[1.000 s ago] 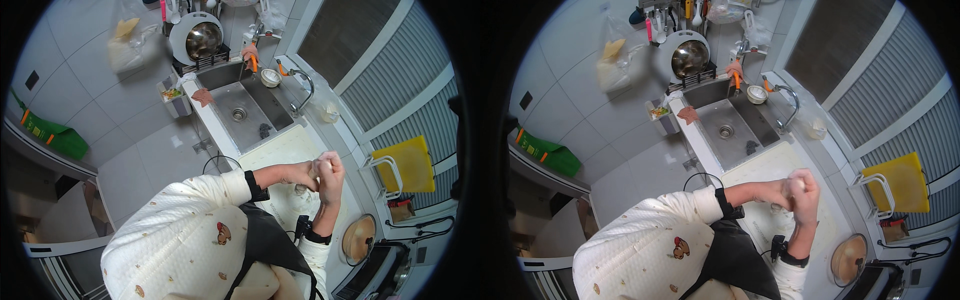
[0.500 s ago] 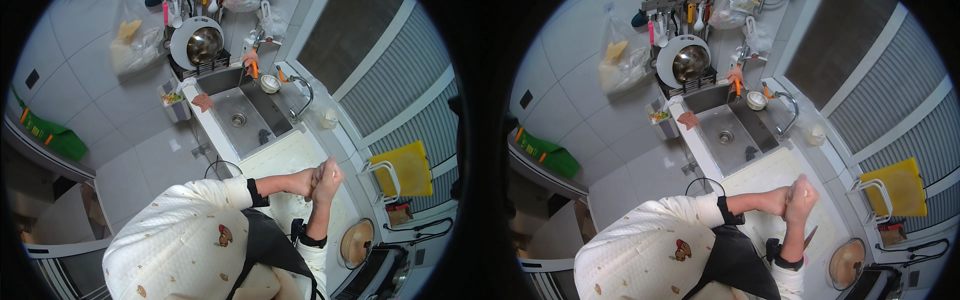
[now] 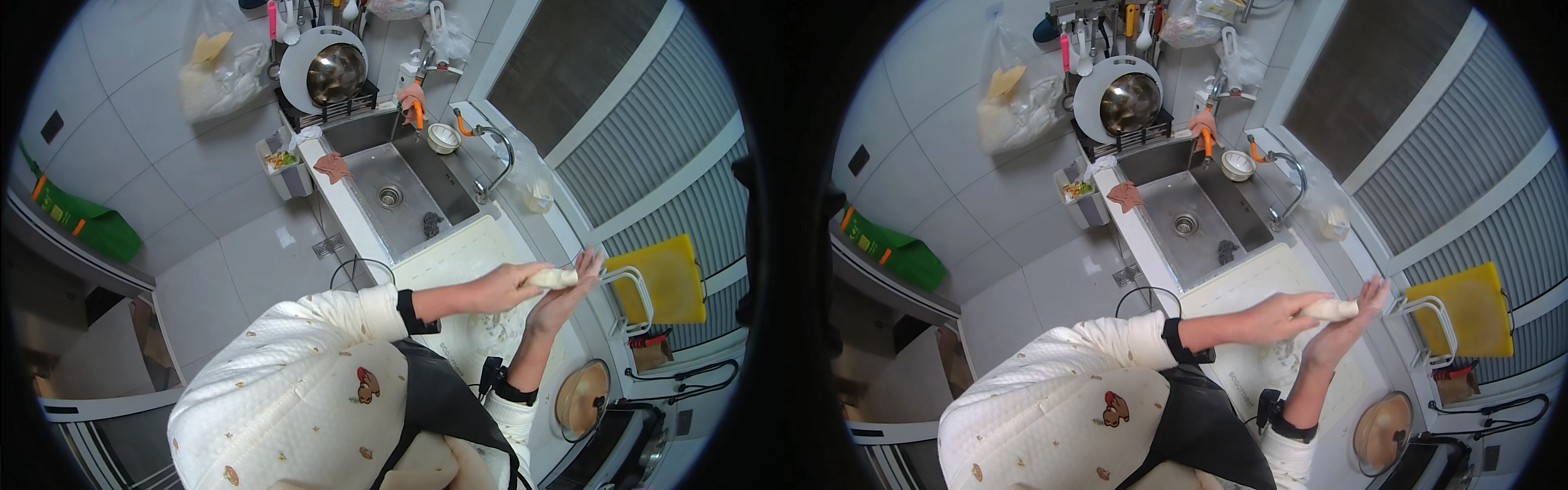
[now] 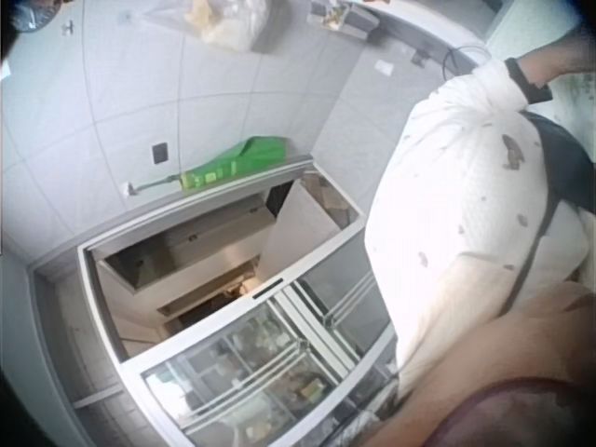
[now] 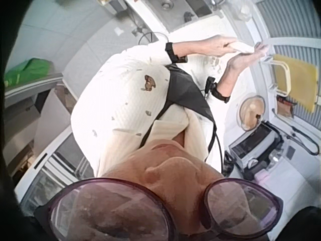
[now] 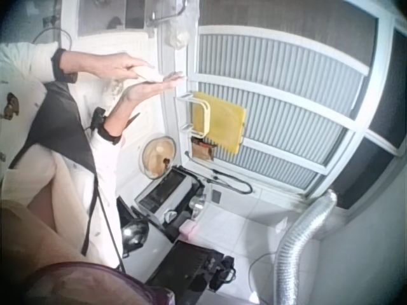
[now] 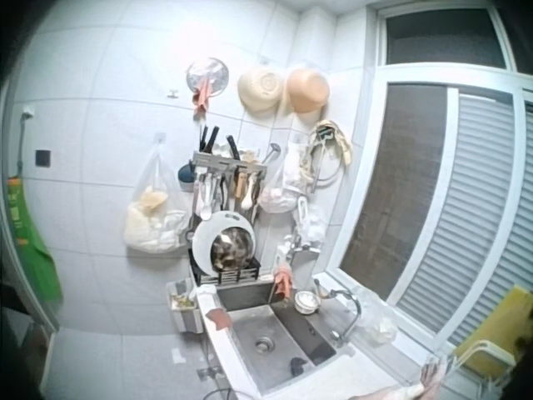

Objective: The person prepares dough by kneading and rolling it into a log, then cuts it into small pieces. They shape each piece into a round dumpling wrapper and coat them with flour on a cutting board.

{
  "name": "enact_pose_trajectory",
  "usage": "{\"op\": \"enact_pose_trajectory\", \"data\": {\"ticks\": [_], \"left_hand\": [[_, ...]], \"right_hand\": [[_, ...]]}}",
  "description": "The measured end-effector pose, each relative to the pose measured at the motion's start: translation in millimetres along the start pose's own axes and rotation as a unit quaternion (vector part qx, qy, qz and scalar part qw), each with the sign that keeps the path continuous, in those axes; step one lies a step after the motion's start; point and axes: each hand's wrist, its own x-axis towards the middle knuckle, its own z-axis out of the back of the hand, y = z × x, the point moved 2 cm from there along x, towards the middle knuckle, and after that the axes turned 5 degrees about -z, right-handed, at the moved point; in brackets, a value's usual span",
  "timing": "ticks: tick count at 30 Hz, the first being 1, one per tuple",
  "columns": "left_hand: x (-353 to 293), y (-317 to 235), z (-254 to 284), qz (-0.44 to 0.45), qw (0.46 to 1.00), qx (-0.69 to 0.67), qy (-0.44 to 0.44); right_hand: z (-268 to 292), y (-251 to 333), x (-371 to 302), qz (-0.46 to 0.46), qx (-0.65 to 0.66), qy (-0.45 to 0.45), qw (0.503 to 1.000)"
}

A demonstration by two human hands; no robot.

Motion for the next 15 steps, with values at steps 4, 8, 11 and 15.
{"op": "enact_pose_trajectory", "data": {"ticks": [4,8,11,15], "left_hand": [[-10,20,-31,0.046,0.966,-0.256,-0.004],[0,40,-3,-0.073,0.970,-0.049,-0.225],[3,11,-46,0.029,0.966,-0.207,-0.153],[29,52,-18,0.004,0.969,-0.108,-0.220]], "right_hand": [[5,-20,-7,-0.122,0.114,0.101,0.981],[-26,-21,-64,0.020,-0.106,0.204,0.973],[5,-28,-9,-0.103,0.032,0.200,0.974],[-12,-35,-40,-0.066,-0.051,0.130,0.988]]}}
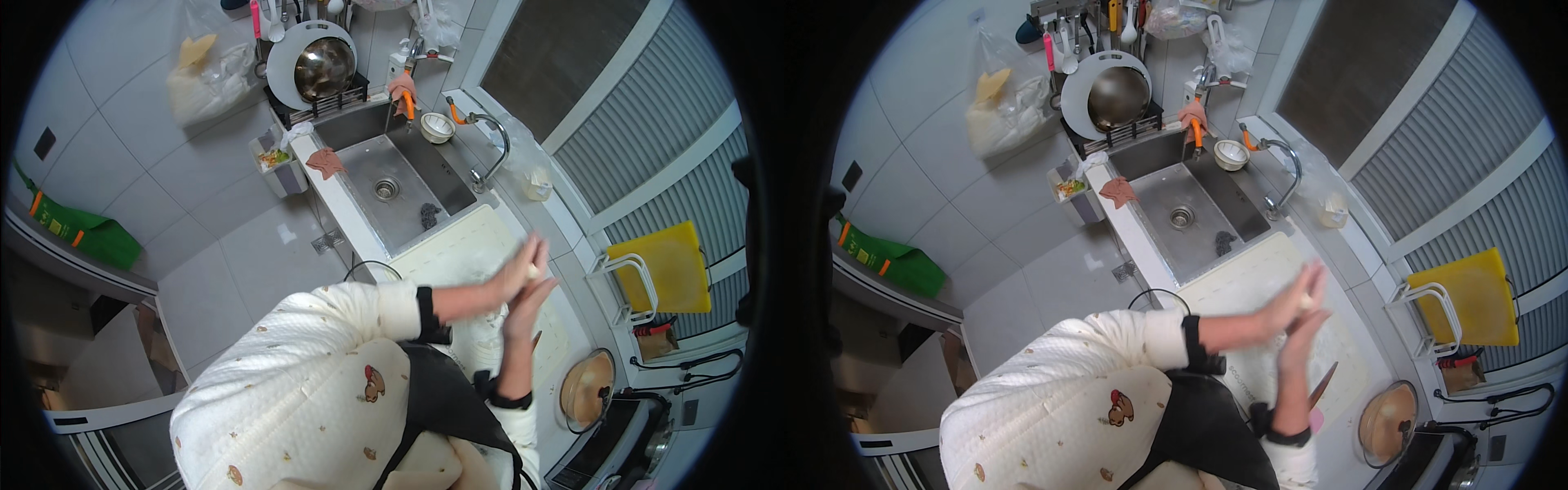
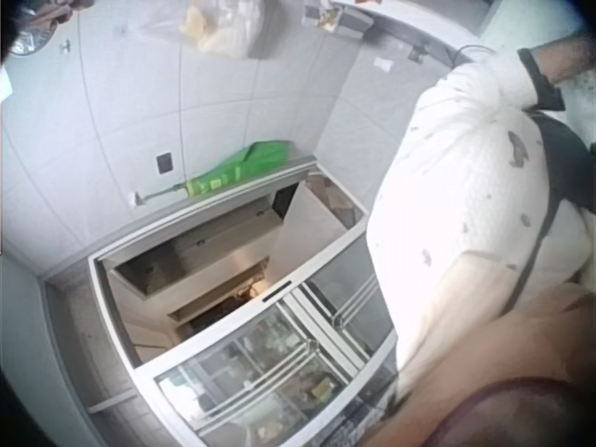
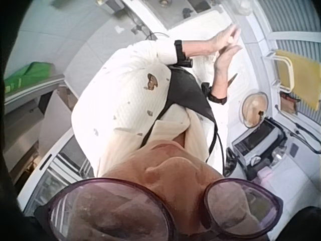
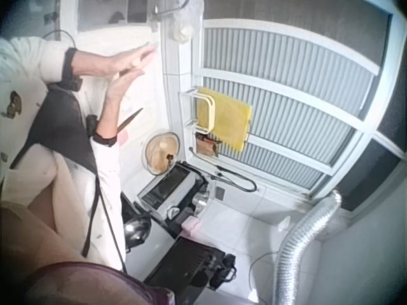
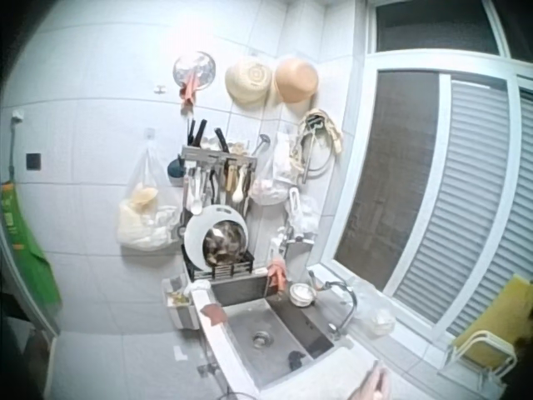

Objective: The person prepares dough by kneading and rolling it into a log, then cuts it into small pieces. They shape each piece into a round dumpling wrapper and coat them with flour on a cutting board.

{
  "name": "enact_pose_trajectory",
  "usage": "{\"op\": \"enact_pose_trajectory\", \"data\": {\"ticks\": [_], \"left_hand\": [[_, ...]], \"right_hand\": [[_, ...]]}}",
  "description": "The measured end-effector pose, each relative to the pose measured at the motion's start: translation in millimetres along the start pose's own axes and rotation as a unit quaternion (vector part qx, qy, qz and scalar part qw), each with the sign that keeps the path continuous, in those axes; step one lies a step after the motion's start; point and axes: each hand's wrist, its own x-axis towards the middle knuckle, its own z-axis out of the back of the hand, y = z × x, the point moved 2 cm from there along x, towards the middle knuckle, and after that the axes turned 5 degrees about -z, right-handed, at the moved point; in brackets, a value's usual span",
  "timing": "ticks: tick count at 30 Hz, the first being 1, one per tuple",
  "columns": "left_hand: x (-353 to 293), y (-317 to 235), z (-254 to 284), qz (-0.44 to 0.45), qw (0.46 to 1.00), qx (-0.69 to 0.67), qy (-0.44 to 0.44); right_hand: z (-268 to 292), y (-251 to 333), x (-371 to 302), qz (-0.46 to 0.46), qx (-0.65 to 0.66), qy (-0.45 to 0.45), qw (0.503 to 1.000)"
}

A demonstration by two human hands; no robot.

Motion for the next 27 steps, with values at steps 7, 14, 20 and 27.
{"op": "enact_pose_trajectory", "data": {"ticks": [7,14,20,27], "left_hand": [[-28,26,-51,-0.018,0.993,0.075,0.088],[-41,-15,-46,0.146,0.982,-0.051,0.106],[-3,-19,-18,0.225,0.961,-0.149,0.060],[-10,9,-15,0.308,0.936,-0.161,0.058]], "right_hand": [[54,-26,35,0.006,0.048,0.006,0.999],[54,-46,33,-0.020,-0.069,0.007,0.997],[18,-22,-3,-0.039,0.045,0.026,0.998],[7,-29,-27,-0.032,-0.073,-0.016,0.997]]}}
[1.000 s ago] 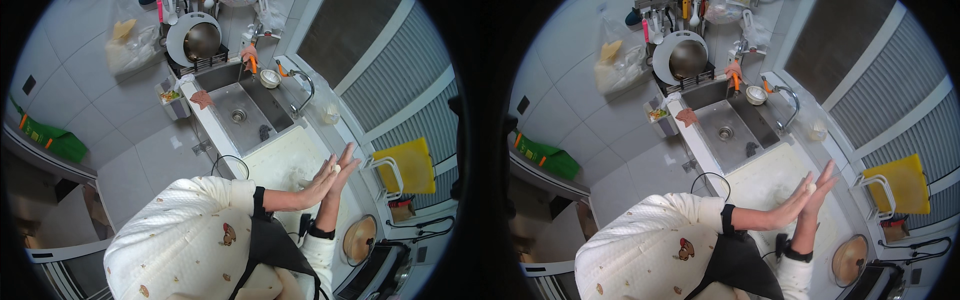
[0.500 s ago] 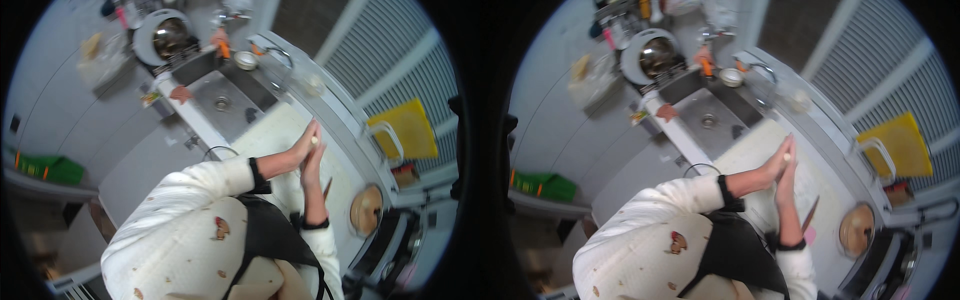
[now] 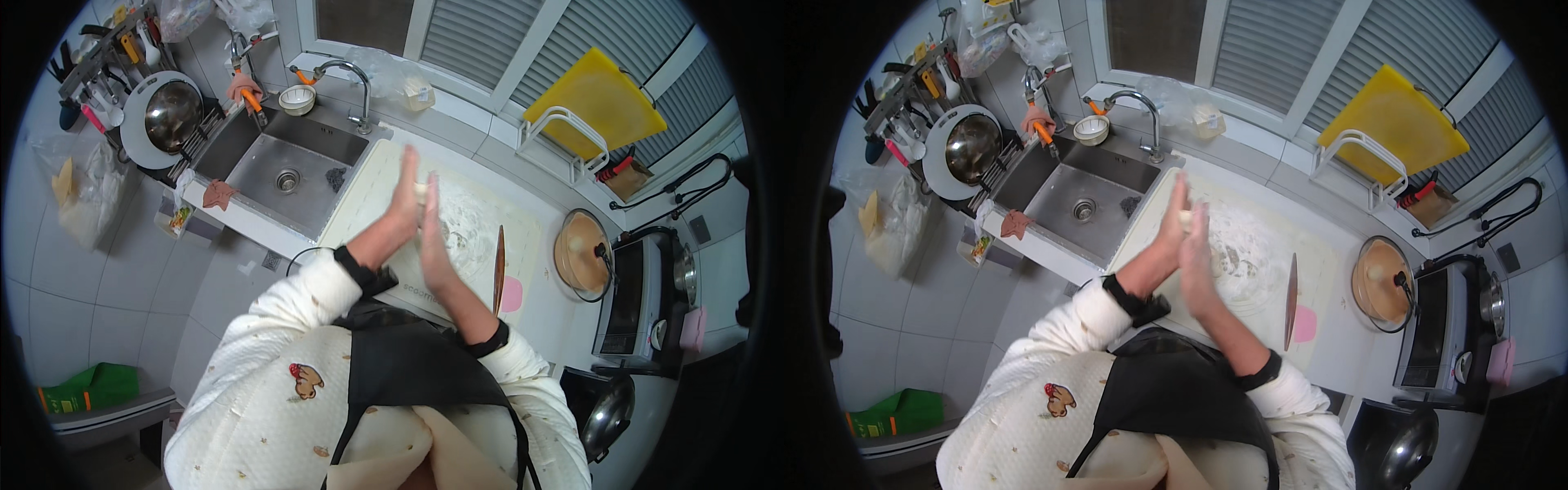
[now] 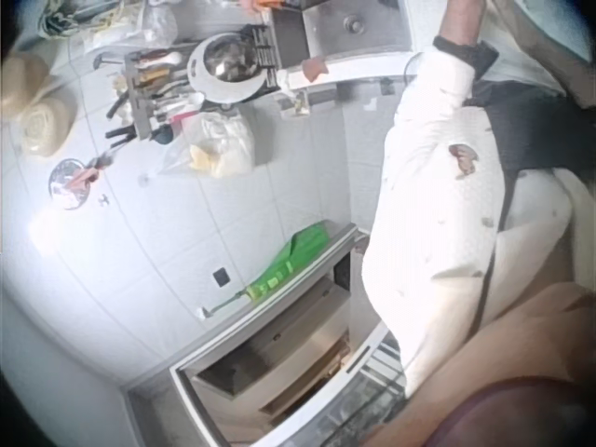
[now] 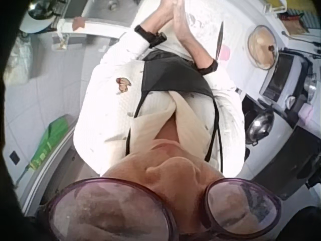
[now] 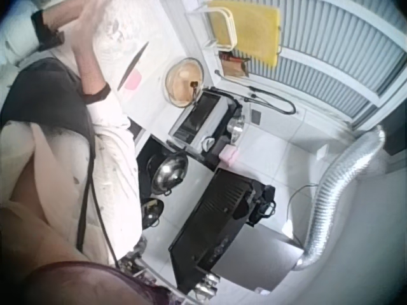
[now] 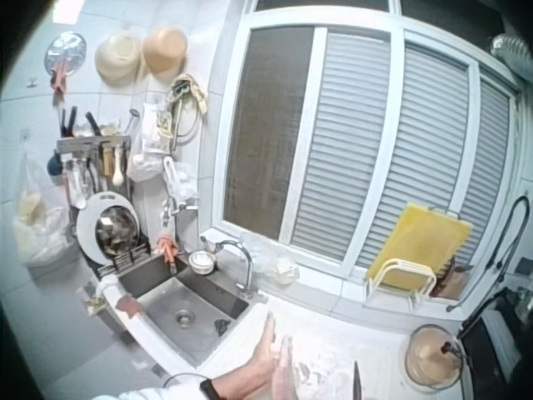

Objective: The person prepares dough by kneading and rolling it into a log, then cuts it into small pieces. They shape each piece into a round dumpling wrapper and coat them with flour on a cutting board.

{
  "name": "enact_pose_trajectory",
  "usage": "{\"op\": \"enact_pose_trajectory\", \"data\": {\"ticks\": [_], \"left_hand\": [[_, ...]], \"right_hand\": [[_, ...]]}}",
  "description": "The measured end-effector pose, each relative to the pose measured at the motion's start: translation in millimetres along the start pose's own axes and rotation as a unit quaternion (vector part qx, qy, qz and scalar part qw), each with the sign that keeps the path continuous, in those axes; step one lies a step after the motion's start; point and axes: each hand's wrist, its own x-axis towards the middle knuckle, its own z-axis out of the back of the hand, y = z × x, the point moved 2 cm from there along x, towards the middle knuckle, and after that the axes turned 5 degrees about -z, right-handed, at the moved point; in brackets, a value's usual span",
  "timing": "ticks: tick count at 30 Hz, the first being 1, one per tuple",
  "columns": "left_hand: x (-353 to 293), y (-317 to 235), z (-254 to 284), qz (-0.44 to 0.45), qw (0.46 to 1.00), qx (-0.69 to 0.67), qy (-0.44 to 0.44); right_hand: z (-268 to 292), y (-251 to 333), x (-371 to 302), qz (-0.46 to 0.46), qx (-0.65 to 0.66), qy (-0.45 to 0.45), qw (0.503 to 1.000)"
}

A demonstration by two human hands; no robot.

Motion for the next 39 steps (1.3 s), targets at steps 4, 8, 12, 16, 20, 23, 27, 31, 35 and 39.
{"op": "enact_pose_trajectory", "data": {"ticks": [4,8,12,16,20,23,27,31,35,39], "left_hand": [[-15,50,-24,0.089,0.994,0.008,0.055],[1,26,-9,-0.039,0.996,-0.018,0.083],[-26,22,-38,-0.082,0.986,0.114,0.092],[2,30,-19,-0.130,0.978,0.133,0.089],[2,31,-17,-0.100,0.992,0.078,-0.008],[6,50,-15,-0.076,0.994,-0.063,0.049],[-12,46,11,0.083,0.988,-0.130,-0.024],[5,49,7,0.080,0.918,-0.375,0.098],[21,19,15,-0.019,0.960,-0.278,0.012],[-6,37,-20,-0.126,0.983,-0.005,0.136]], "right_hand": [[36,-39,31,-0.024,0.032,-0.040,0.998],[28,-14,6,0.012,0.038,-0.030,0.999],[49,-6,26,-0.076,0.156,-0.063,0.983],[27,-17,10,-0.010,0.051,-0.092,0.994],[21,-14,19,-0.079,0.124,-0.114,0.983],[48,-22,48,-0.146,0.305,-0.205,0.918],[70,-4,62,-0.030,0.447,-0.210,0.869],[65,12,49,-0.002,0.486,-0.165,0.858],[85,-16,17,-0.057,0.294,-0.281,0.912],[85,-39,32,-0.033,0.021,-0.239,0.970]]}}
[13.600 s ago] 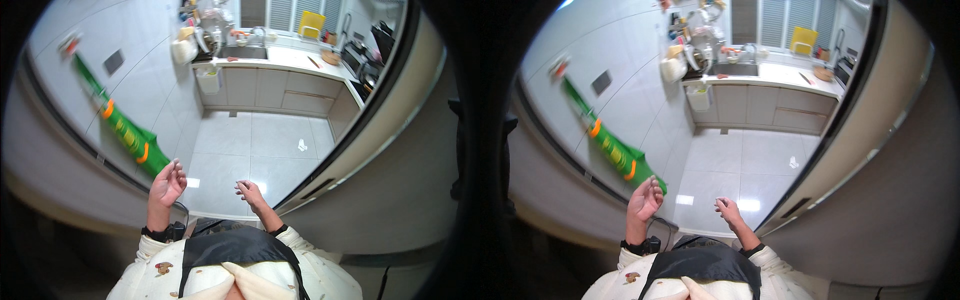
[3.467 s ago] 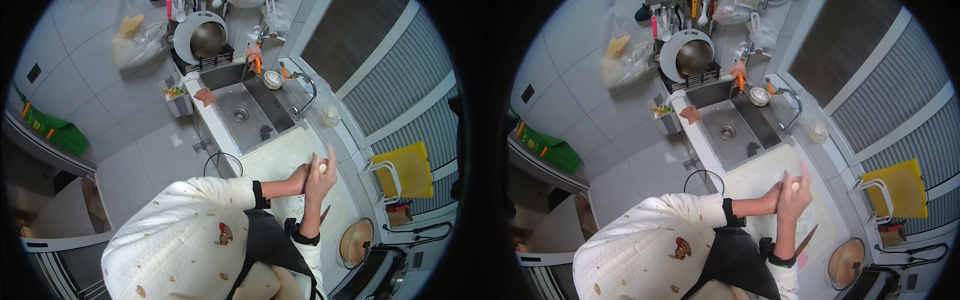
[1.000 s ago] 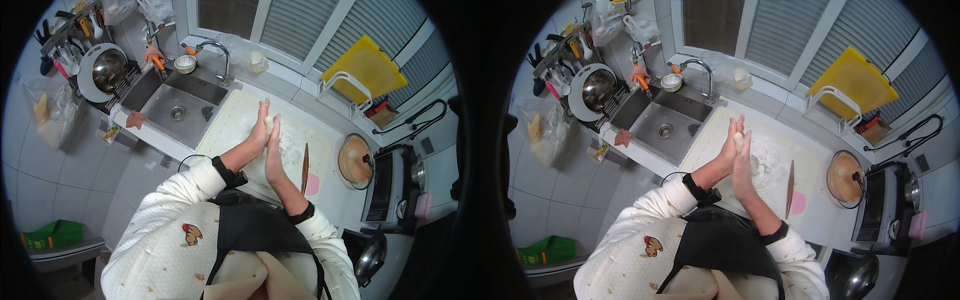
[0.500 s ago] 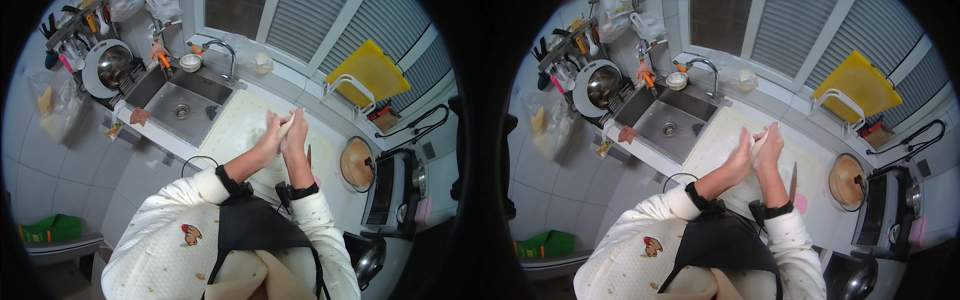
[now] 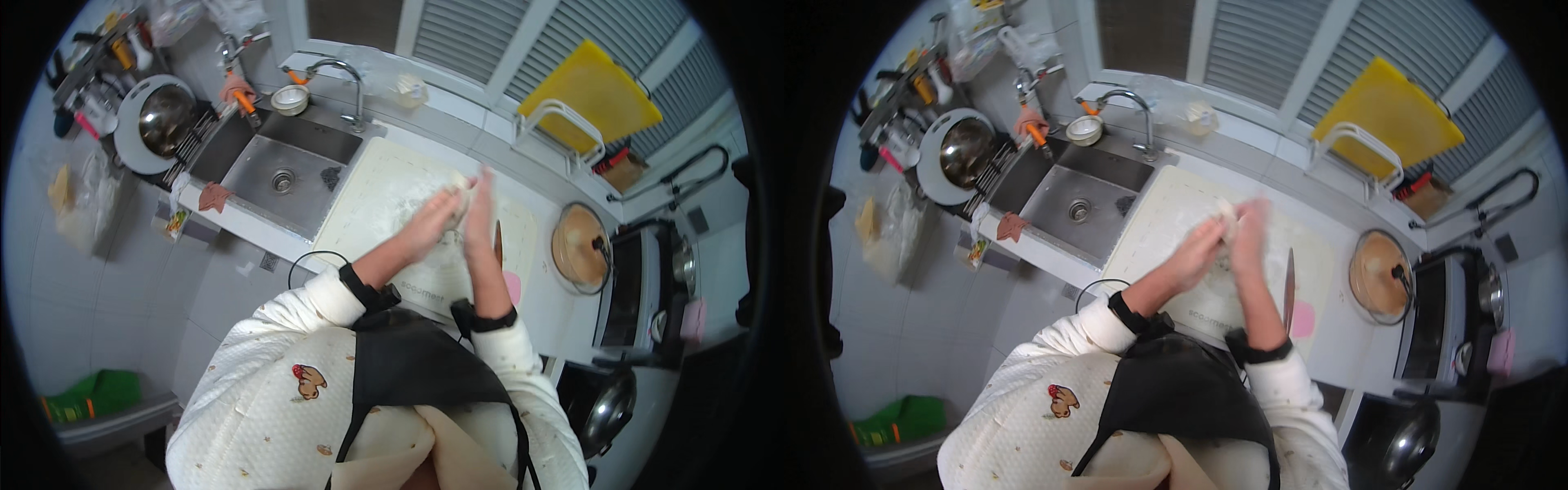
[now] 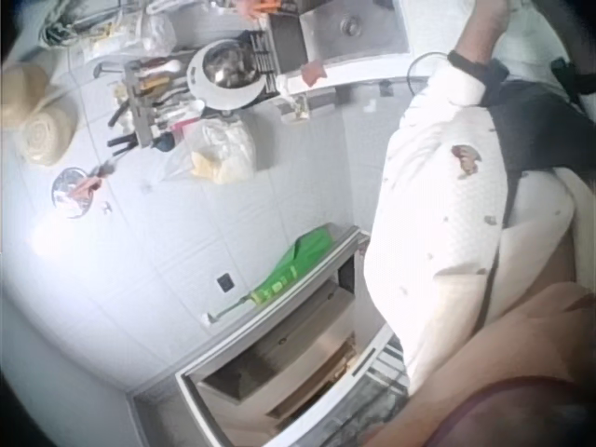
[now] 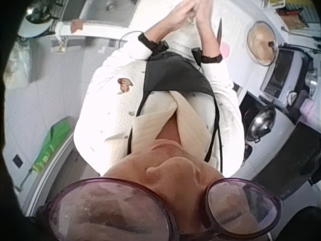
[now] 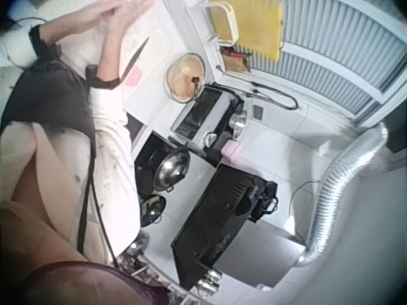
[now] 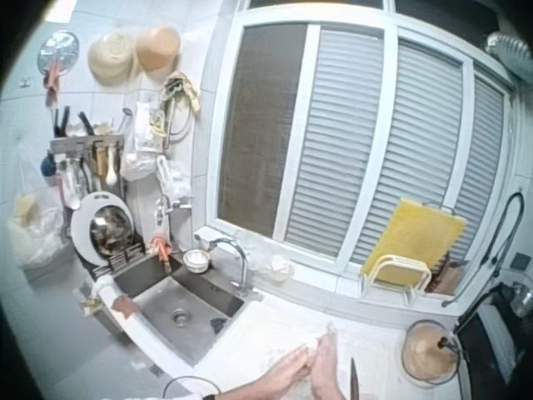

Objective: The person prepares dough by kneading and rolling it into a log, then cuts it into small pieces. They shape each piece into a round dumpling wrapper and coat them with flour on a cutting board.

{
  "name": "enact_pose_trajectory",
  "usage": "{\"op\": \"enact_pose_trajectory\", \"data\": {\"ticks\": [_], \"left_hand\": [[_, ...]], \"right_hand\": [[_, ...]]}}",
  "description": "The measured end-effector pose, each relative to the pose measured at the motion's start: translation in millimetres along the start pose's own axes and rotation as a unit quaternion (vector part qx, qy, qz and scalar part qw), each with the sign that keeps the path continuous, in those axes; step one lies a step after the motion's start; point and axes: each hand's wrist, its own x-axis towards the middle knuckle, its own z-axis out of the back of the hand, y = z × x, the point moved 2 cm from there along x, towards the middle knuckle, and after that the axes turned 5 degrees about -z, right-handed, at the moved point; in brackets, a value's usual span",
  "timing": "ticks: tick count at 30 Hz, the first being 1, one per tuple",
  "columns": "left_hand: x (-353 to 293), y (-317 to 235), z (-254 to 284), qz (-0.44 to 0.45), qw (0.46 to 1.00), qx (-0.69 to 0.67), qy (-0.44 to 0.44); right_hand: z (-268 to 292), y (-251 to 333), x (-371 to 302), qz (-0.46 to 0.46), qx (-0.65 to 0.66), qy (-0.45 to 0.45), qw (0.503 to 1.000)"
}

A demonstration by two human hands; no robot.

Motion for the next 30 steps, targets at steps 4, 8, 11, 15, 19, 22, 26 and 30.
{"op": "enact_pose_trajectory", "data": {"ticks": [4,8,11,15,19,22,26,30], "left_hand": [[25,-21,22,0.082,0.992,-0.068,-0.073],[-8,12,-5,0.027,0.980,0.197,0.018],[7,-8,-12,0.056,0.996,0.070,-0.021],[5,-19,-12,0.085,0.988,0.121,-0.051],[7,-9,-19,-0.004,0.985,0.171,0.024],[14,-31,-14,-0.036,0.987,0.138,-0.070],[-22,3,-42,-0.041,0.962,0.270,0.001],[0,-24,-28,0.071,0.995,0.044,-0.058]], "right_hand": [[-44,32,-71,0.009,0.033,0.171,0.985],[-26,62,-28,-0.225,0.241,0.187,0.925],[-20,29,-29,-0.111,0.150,0.169,0.968],[-24,39,-45,-0.125,0.231,0.260,0.929],[-11,20,-26,-0.046,0.104,0.173,0.978],[-22,40,-76,-0.026,0.064,0.232,0.970],[-9,31,-26,-0.078,0.156,0.175,0.969],[-20,29,-68,-0.056,0.138,0.195,0.969]]}}
